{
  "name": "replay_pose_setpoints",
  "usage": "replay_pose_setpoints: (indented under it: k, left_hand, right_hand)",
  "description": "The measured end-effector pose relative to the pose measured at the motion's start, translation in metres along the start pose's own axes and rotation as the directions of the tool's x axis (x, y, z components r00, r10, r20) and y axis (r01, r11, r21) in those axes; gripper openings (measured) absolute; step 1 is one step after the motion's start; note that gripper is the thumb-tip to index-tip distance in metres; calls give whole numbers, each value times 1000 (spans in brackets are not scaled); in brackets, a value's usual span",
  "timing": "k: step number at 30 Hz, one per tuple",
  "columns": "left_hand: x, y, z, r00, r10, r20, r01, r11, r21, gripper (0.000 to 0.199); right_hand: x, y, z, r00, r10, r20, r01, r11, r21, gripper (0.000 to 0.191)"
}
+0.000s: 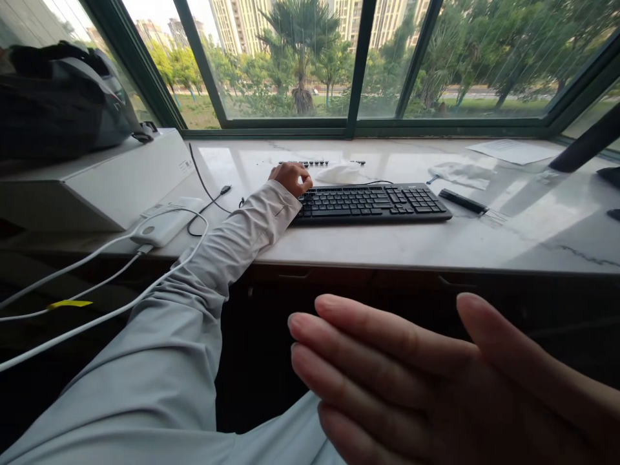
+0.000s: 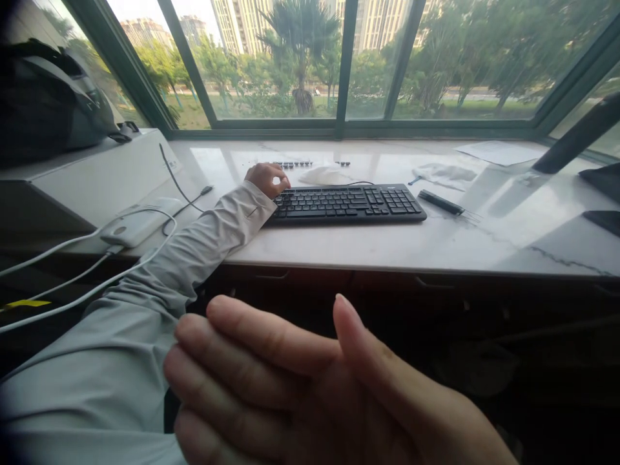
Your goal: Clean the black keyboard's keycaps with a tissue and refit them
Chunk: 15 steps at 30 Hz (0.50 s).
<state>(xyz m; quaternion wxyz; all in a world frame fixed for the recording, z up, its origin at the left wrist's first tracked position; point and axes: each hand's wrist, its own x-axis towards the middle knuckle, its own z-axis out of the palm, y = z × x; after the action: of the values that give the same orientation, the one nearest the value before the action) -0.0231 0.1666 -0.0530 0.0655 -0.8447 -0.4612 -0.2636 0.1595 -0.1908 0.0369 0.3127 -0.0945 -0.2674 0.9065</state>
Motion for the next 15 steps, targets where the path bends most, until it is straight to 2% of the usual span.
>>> replay_pose_setpoints:
  k: [4,9,15]
  left_hand:
    - [0,1,0,1000,5,2,-5,1000,3,31]
    - [0,0,2,1000,6,-12,-5,1000,18,31]
    - [-1,4,2,1000,-2,-17,3,1000,30,31]
  right_hand:
    - [0,0,-5,999,36,41,-35,999,-31,57]
    - [0,1,-9,995,91,45,-89,995,-49,64]
    - [5,-2,-10,992,80,99,-78,997,-25,59]
